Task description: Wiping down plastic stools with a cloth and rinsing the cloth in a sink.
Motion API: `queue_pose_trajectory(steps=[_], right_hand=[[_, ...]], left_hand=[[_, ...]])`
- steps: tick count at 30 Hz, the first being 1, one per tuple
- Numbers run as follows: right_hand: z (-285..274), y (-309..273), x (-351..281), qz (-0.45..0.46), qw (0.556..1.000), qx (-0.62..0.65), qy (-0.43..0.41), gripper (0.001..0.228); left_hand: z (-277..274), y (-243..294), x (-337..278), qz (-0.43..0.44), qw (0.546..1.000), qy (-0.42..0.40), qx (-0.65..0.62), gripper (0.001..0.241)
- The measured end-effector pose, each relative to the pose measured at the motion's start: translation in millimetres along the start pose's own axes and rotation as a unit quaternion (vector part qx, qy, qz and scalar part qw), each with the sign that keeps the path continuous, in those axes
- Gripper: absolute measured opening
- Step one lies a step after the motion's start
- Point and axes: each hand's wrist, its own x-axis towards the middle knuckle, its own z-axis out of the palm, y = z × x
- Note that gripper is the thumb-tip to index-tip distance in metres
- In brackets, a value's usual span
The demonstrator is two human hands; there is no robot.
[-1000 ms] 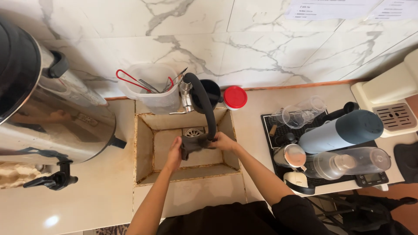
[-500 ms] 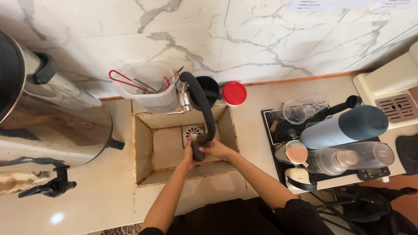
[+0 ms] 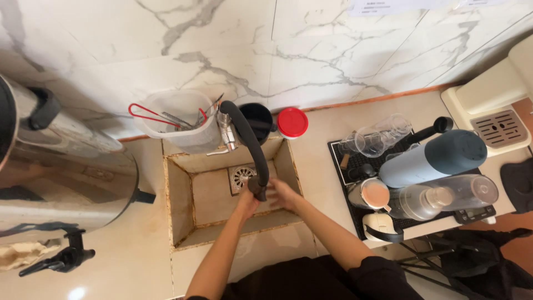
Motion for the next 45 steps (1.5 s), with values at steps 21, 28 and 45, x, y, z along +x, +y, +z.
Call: queue_pose_trajectory(steps=[21,28,45], right_hand=[[9.8,22.3,54.1,0.041,0.955,0.231,-0.18,0.037],[24.2,25.1,68.5,0.012,0.938,0.231,-0.257,0.023],[79.4,-12.4,50.8,0.042,0.977,0.176,-0.117,0.053]], left_hand=[[-14.7,41.8,-82.0,-0.106,0.961,0.089,0.24,0.047],[-88.6,-11.3,-11.5,-0.124,0.964,0.235,0.007,0.045],[-15.3,26.7,-62.7,-0.114,0.961,0.253,0.014,0.024]])
